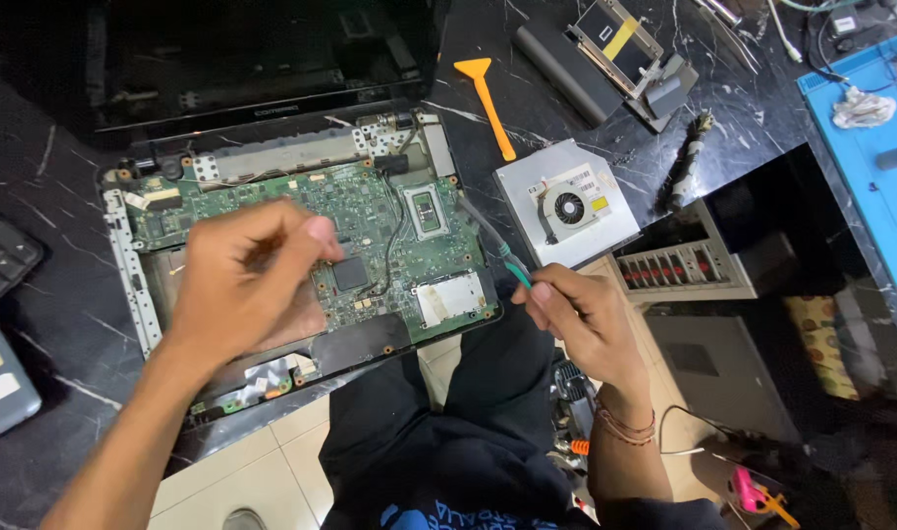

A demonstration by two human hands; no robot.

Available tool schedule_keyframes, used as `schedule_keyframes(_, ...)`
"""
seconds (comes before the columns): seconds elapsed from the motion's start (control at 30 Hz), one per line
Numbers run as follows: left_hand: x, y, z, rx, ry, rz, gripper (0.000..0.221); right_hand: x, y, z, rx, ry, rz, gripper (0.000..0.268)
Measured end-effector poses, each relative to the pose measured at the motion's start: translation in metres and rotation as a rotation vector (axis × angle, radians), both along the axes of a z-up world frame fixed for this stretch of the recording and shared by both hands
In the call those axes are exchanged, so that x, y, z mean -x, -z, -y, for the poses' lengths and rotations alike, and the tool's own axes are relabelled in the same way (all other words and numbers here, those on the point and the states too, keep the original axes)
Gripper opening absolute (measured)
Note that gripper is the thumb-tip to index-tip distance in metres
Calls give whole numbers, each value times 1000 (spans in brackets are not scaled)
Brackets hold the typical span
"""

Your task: The person uses a small brush to clean dust and debris from the internal components of a disassembled laptop, including the motherboard, heat sink, and fan area. The person holds a small black component in their left hand while brushing it and the surrounding areas with their right hand.

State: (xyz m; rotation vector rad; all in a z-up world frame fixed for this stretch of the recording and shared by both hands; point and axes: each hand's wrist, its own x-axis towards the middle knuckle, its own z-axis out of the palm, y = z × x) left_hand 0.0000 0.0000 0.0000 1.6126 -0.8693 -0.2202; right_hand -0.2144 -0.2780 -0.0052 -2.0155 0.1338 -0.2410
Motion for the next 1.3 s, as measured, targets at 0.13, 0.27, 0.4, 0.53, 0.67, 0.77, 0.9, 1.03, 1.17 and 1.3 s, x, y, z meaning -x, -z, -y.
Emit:
schedule_keyframes(0.13, -5, 3, -12, -31, -40, -66, 33, 6, 2, 1, 21, 11, -53, 29)
schedule_keyframes(0.27, -3, 9, -15, -170, -26, -24, 38, 16, 4, 0, 235, 3, -207, 42)
schedule_keyframes(0.4, 4, 6, -4, -161, 114, 148, 27, 25, 14, 2, 247, 6, -147, 39)
schedule_keyframes(0.53, 18, 12, 16, -404, 244, 374, 15, 41, 17, 5, 222, 76, -210, 30)
schedule_keyframes(0.67, 20, 14, 36, -649, 423, 561, 36, 54, 17, -3, 349, 20, -191, 24)
schedule_keyframes(0.77, 15, 11, 45, -731, 452, 562, 40, 62, 10, -5, 407, 144, -215, 22)
schedule_keyframes(0.9, 13, 14, 48, -627, 386, 520, 32, 67, 11, -8, 407, 228, -146, 22)
schedule_keyframes(1.03, 11, 16, 48, -595, 402, 509, 29, 74, 21, -3, 437, 178, -183, 23)
schedule_keyframes(1.17, 11, 18, 48, -548, 376, 573, 30, 87, 5, 13, 457, 210, -274, 23)
schedule_keyframes(1.3, 13, 18, 49, -540, 345, 623, 32, 85, 24, 7, 377, 150, -131, 20)
